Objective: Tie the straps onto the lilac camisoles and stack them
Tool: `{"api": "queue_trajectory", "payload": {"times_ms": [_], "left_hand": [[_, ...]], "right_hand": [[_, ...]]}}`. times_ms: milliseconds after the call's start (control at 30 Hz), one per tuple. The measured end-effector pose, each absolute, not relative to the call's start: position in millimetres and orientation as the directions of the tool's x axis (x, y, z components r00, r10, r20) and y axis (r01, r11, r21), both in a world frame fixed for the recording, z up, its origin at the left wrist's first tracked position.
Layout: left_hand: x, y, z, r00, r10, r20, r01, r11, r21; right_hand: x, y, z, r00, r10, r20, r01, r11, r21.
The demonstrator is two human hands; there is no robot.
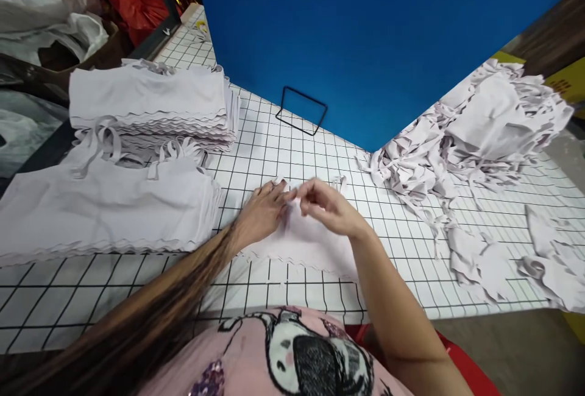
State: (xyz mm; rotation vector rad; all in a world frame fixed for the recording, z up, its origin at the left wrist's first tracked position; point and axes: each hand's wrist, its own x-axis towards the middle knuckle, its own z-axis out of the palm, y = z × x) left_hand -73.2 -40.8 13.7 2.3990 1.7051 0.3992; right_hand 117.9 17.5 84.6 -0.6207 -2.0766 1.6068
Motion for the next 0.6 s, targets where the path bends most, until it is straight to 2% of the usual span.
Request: {"api": "queue_trajectory", "payload": {"times_ms": [67,100,167,267,367,433,500,600], "left_hand": [[-74,-41,14,0.309,0.945,0.105,0.898,-0.326,0.296],[-74,-42,15,0.311,0.945,0.102,0.896,-0.327,0.299],[-74,-43,19,0.314,0.944,0.103,0.893,-0.33,0.307],[-74,-45,22,0.315,0.943,0.109,0.884,-0.333,0.329],[-75,-44,19,0.311,0.943,0.12,0.882,-0.333,0.334],[-76,-42,14,0.295,0.945,0.141,0.883,-0.326,0.339],[-77,-40,10,0.281,0.945,0.167,0.876,-0.324,0.358],[-79,-38,9,0.275,0.939,0.204,0.861,-0.335,0.382]], "right_hand": [[137,-4,95,-0.918,0.397,-0.01,0.169,0.367,-0.915],[144,-13,98,-0.94,0.336,-0.063,0.21,0.42,-0.883],[152,-27,98,-0.94,0.314,-0.133,0.279,0.484,-0.829],[150,-28,89,-0.882,0.448,-0.146,0.363,0.45,-0.816],[139,-9,74,-0.674,0.715,-0.184,0.463,0.215,-0.86],[129,6,65,-0.501,0.822,-0.269,0.54,0.055,-0.84],[121,14,57,-0.419,0.835,-0.357,0.618,-0.026,-0.785],[116,12,53,-0.417,0.808,-0.417,0.671,-0.035,-0.74]]}}
